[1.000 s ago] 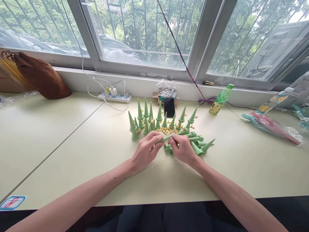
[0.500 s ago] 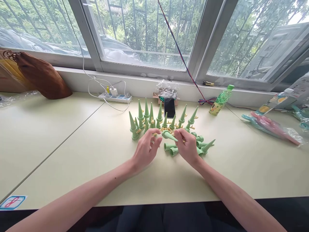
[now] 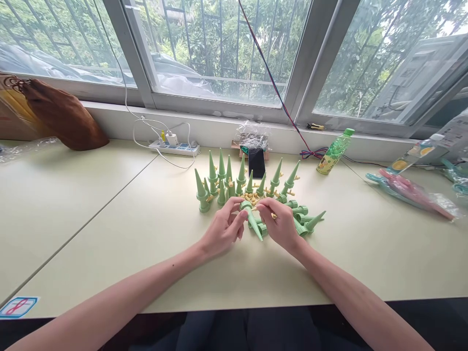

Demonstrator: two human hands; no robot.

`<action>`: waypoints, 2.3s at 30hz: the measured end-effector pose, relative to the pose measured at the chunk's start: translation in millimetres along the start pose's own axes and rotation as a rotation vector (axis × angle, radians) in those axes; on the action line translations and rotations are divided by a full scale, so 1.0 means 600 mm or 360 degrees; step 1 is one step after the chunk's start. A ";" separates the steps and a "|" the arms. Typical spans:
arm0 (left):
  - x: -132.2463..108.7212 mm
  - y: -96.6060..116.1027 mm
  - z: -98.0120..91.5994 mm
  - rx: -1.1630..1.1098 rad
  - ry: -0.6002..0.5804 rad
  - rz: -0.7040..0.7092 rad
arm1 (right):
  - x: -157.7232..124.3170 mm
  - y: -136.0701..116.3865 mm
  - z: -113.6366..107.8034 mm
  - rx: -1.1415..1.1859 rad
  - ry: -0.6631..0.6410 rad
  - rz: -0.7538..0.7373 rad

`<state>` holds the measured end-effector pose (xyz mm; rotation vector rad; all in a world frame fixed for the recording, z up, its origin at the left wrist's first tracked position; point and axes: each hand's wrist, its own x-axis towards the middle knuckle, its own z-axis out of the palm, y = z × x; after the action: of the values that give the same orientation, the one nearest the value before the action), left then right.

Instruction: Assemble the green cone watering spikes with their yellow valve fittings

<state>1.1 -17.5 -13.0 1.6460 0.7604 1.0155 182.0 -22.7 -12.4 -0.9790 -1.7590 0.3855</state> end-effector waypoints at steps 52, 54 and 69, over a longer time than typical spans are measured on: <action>0.000 0.002 -0.005 0.0125 -0.0050 0.0073 | -0.008 -0.002 0.009 0.0149 0.0185 0.0202; 0.001 0.005 -0.005 -0.0055 -0.0150 -0.0120 | -0.007 -0.006 0.008 0.0092 0.0124 0.0154; 0.005 0.013 -0.012 -0.0146 -0.0255 -0.0263 | -0.005 -0.006 0.009 0.0015 -0.0021 0.0109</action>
<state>-4.1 -14.4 -3.8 1.5383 0.7189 0.7808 175.6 -26.1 -14.1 -1.0339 -1.7374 0.4442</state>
